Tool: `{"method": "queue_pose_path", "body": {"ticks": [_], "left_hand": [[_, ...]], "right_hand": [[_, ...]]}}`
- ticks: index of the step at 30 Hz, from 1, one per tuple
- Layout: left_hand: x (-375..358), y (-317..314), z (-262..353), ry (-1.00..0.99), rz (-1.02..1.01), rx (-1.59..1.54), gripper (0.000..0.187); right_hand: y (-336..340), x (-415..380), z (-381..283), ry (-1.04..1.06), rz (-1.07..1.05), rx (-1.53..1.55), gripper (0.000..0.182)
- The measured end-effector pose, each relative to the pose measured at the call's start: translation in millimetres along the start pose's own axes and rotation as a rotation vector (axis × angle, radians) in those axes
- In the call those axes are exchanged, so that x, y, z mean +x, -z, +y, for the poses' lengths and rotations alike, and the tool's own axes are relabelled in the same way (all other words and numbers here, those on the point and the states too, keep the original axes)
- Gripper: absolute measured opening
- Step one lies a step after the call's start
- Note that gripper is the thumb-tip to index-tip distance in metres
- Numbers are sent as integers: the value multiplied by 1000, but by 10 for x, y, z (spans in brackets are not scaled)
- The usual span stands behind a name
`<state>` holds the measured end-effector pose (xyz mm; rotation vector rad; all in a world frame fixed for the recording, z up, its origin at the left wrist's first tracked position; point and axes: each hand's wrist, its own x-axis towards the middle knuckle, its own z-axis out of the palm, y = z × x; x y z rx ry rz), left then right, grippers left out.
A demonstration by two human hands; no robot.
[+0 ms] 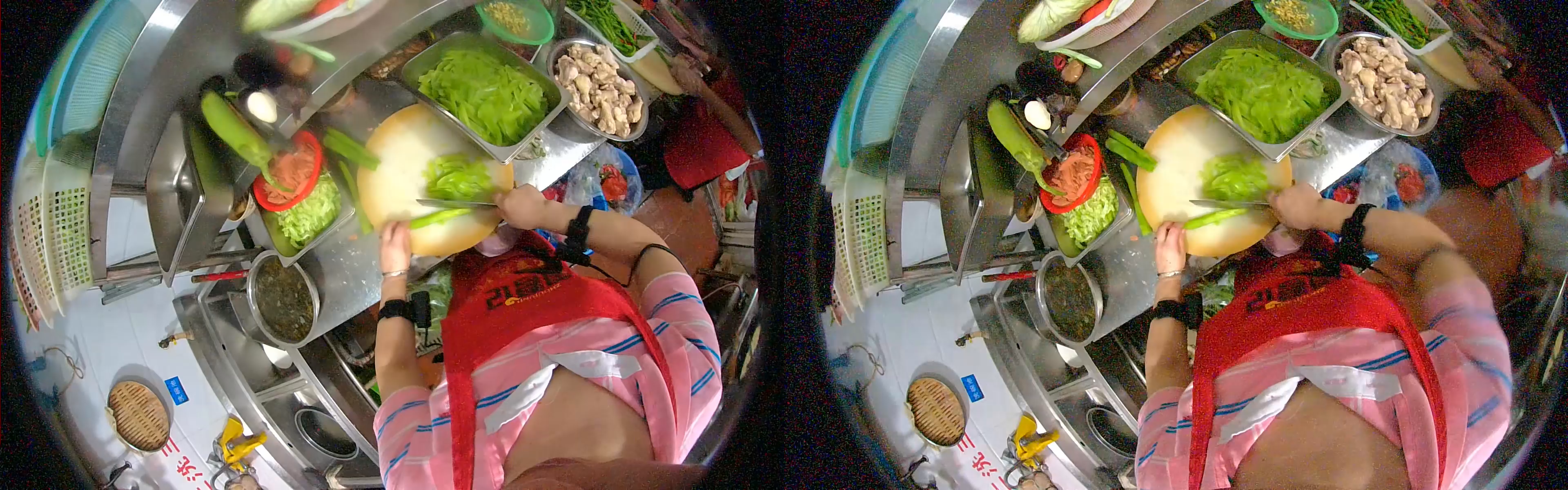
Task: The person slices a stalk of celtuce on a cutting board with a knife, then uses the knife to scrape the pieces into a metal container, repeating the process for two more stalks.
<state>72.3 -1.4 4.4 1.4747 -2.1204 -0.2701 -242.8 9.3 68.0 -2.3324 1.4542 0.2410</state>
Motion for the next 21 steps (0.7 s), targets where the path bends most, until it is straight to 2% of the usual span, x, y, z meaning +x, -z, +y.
{"method": "queue_pose_path", "body": {"ticks": [6,8,10,13,16,18,21], "left_hand": [[-5,-21,-33,-1,-23,55,20],[-34,-35,-31,-4,-12,51,20],[-8,-32,-46,-12,11,53,20],[-15,-28,-50,7,-22,47,21],[-40,-33,-6,-35,23,53,20],[1,10,44,9,5,44,19],[-3,6,26,3,-14,52,19]], "right_hand": [[243,-78,-40,8,23,-32,21],[-26,-10,17,14,42,-15,21],[5,42,35,24,74,-2,21],[148,-3,33,80,-15,-47,22],[109,-54,1,58,16,-38,23],[-67,39,27,88,231,-6,30],[-33,34,75,110,214,-70,30]]}}
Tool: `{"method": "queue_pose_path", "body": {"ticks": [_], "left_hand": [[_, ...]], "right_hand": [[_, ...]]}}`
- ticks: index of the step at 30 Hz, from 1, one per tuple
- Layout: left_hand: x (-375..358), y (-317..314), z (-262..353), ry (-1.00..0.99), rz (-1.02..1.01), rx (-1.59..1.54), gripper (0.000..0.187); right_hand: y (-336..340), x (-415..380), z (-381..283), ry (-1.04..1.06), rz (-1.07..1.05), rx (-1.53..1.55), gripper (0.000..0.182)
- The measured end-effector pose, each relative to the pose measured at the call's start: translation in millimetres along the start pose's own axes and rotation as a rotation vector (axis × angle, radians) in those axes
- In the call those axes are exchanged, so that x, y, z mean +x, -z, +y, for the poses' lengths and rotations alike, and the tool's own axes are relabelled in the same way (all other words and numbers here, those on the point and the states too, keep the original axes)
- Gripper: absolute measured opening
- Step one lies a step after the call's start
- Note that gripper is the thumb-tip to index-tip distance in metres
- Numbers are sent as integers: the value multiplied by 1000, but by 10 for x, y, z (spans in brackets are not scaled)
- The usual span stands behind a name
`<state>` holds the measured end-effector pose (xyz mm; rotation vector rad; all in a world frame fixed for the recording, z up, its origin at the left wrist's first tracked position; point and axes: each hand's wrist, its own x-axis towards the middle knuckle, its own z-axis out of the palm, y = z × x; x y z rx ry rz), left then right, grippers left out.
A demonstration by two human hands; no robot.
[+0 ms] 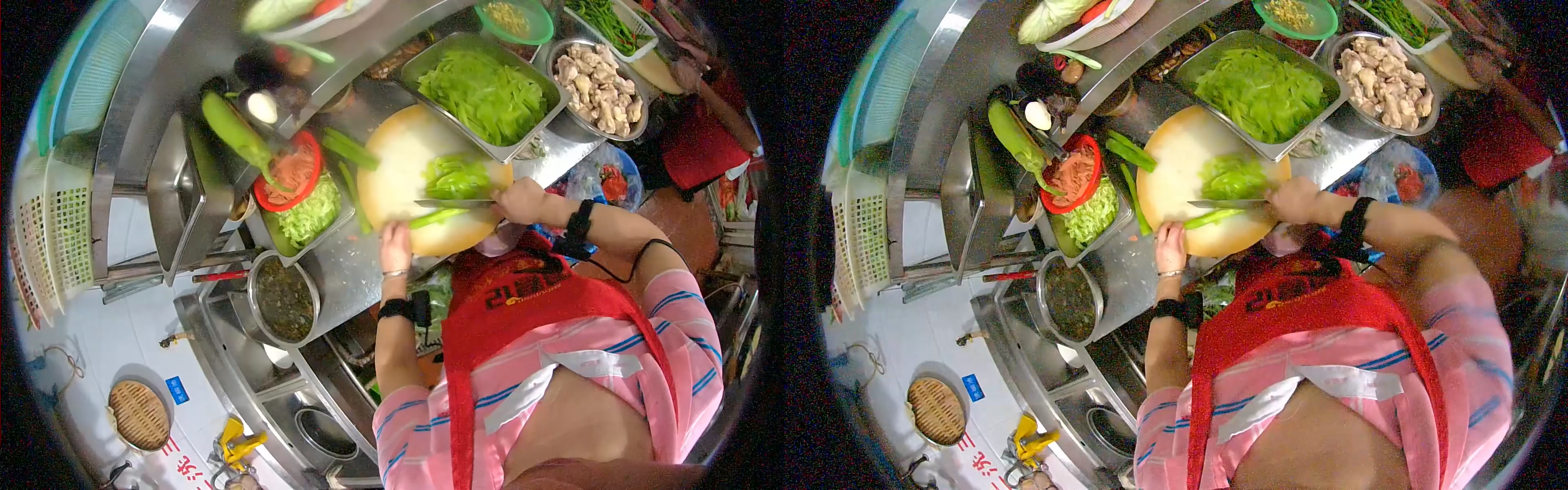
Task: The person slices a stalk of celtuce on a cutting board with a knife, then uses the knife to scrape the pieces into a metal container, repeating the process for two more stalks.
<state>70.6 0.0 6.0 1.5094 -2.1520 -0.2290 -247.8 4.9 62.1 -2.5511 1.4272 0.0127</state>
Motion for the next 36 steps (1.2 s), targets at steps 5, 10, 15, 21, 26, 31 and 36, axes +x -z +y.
{"method": "queue_pose_path", "body": {"ticks": [5,10,15,21,26,31,36], "left_hand": [[-15,-26,-5,6,8,-13,18],[37,8,51,-12,14,-8,16],[18,-61,-1,-16,19,28,18],[17,-47,85,28,-8,-74,19],[-7,-123,-9,-63,43,8,19],[31,-150,92,-68,70,-26,19],[28,-188,174,-82,92,-18,18]], "right_hand": [[-116,4,-37,-42,-2,32,30],[-60,16,19,25,-36,-16,30],[-97,62,-5,-6,-37,-13,28],[-149,3,-49,-28,40,-41,29],[48,4,-6,1,-39,-17,29],[-92,-4,6,8,24,6,29],[155,-39,-43,-36,-56,21,29]]}}
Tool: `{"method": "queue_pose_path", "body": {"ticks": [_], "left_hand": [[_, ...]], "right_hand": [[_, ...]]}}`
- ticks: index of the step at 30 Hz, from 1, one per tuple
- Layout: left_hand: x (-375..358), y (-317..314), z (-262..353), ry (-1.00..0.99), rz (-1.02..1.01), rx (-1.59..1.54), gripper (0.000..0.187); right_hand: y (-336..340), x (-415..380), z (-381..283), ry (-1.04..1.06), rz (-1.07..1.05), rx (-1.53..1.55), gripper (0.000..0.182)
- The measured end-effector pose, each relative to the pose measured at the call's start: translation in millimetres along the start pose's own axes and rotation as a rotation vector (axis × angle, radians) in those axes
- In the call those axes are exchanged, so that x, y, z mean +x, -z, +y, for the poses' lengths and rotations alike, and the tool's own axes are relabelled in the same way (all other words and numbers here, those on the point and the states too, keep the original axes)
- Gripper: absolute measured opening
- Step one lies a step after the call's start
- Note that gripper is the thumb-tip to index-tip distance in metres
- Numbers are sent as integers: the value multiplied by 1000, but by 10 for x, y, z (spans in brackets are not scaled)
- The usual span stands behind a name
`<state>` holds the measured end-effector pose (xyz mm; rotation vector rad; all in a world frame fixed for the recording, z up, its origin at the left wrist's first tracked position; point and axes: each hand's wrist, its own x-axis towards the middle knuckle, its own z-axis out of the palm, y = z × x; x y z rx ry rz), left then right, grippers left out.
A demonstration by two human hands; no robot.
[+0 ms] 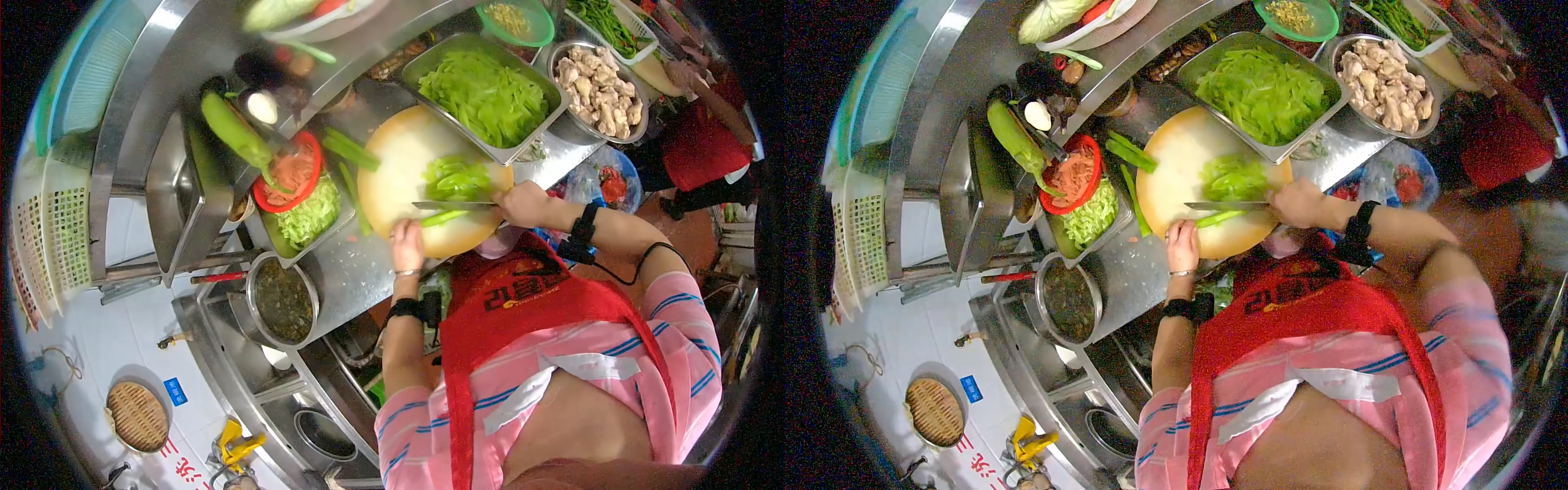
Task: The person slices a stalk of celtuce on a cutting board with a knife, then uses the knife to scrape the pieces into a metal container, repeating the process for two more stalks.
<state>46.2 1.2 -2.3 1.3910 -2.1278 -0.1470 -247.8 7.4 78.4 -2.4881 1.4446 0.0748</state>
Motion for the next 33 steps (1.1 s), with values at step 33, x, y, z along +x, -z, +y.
{"method": "queue_pose_path", "body": {"ticks": [33], "left_hand": [[-129,-226,113,13,158,-59,16]], "right_hand": [[-236,171,-96,45,3,-6,32]]}}
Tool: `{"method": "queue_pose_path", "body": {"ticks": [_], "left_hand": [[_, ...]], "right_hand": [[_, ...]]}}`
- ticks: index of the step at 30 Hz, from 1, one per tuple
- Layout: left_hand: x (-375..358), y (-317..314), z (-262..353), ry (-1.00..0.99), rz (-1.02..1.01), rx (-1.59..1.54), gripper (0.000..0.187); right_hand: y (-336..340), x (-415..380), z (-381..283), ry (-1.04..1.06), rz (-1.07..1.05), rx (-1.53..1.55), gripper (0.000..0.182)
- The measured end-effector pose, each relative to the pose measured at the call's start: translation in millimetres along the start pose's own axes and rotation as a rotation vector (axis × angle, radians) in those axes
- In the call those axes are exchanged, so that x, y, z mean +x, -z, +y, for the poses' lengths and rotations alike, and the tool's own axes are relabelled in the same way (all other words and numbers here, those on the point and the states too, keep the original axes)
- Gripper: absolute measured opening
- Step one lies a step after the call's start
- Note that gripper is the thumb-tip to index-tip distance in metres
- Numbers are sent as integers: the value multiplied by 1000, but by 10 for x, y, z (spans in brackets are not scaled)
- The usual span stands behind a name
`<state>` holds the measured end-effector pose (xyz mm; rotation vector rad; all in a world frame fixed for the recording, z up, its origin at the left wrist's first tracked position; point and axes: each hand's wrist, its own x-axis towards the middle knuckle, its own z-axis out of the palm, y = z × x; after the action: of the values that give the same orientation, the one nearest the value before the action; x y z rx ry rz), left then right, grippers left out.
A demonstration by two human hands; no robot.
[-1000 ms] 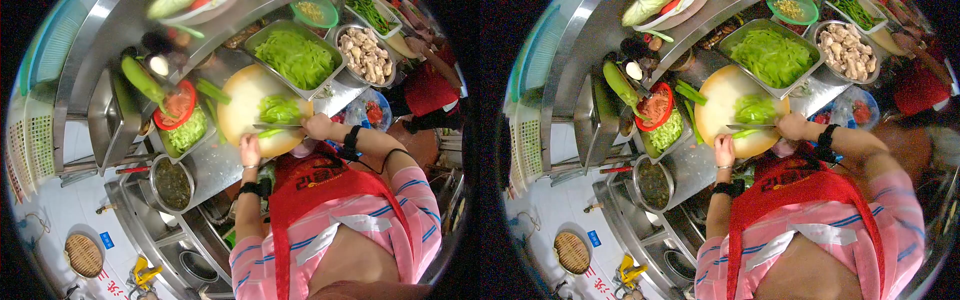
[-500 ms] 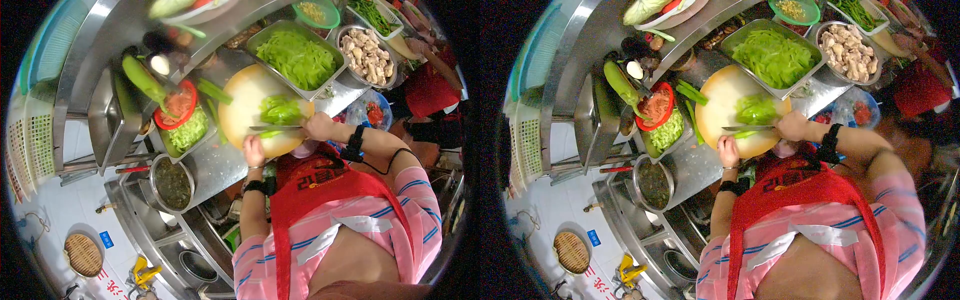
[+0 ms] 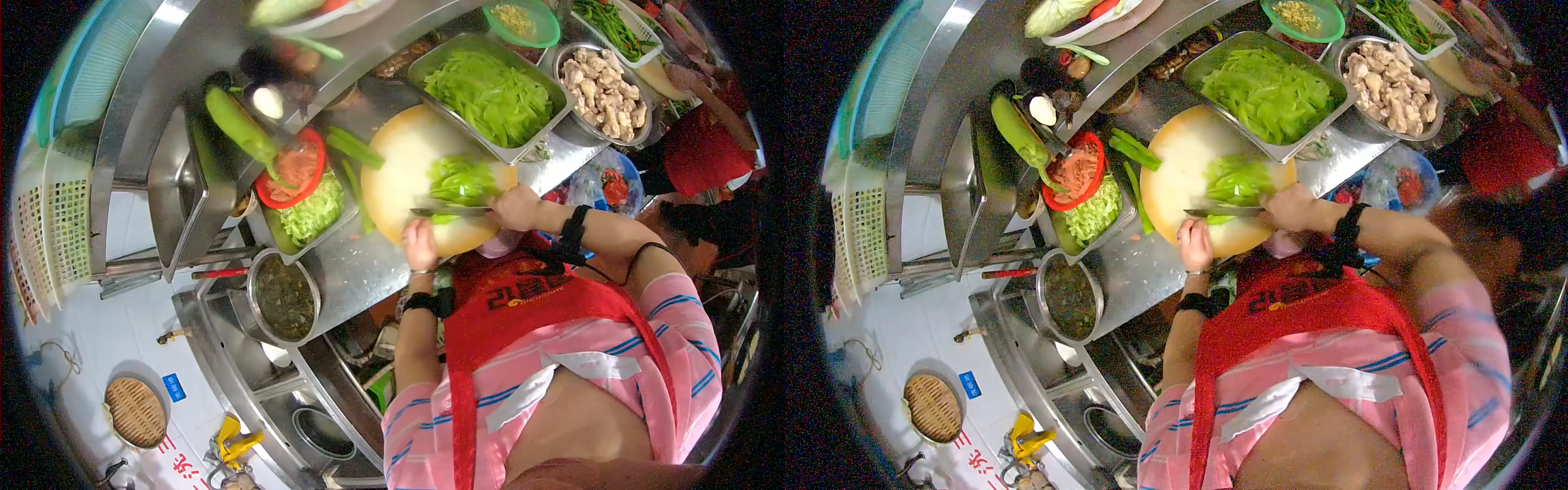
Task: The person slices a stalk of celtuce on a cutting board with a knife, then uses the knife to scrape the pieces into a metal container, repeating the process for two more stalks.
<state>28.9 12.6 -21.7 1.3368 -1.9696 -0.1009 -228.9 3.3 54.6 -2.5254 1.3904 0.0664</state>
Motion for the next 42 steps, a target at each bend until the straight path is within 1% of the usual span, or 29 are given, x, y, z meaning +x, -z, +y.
{"method": "queue_pose_path", "body": {"ticks": [1,3,4,6,12,14,16,18,21,23,25,30,31,33,39,41,42], "left_hand": [[9,-9,4,-1,-7,-14,16],[15,-35,20,-4,28,-8,16],[1,-35,38,-10,61,2,16],[-13,-24,34,-18,42,2,17],[20,-27,7,-33,31,-5,17],[-6,-12,21,-22,26,-16,17],[12,-15,2,-26,29,-10,17],[26,-12,-3,-38,42,-11,17],[24,-10,14,-22,52,-33,17],[-12,-12,31,6,50,-49,16],[17,-13,18,-17,60,-23,16],[32,-9,47,-38,97,-37,15],[18,-5,57,-29,91,-35,15],[7,-12,51,-43,94,-34,15],[55,7,48,-67,110,-51,14],[33,-3,56,-56,101,-68,14],[13,-7,39,-47,85,-49,14]], "right_hand": [[118,-11,-34,0,-1,-1,32],[322,-40,-107,-62,-213,6,24],[281,-44,-131,-63,-219,7,24],[223,5,-173,-114,-193,31,24],[407,-29,-169,-81,-174,28,22],[194,2,-181,-80,-148,19,23],[211,46,-191,-81,-106,7,24],[285,53,-176,-66,-184,41,25],[356,6,-185,-61,-150,19,27],[128,54,-171,-64,-144,23,27],[152,86,-192,-70,-123,25,28],[410,37,-216,-62,-211,43,25],[341,42,-218,-62,-217,43,25],[210,84,-233,-71,-214,-51,30],[388,52,-242,-73,-218,24,34],[135,92,-221,-76,-205,-9,34],[122,113,-251,-77,-186,-40,35]]}}
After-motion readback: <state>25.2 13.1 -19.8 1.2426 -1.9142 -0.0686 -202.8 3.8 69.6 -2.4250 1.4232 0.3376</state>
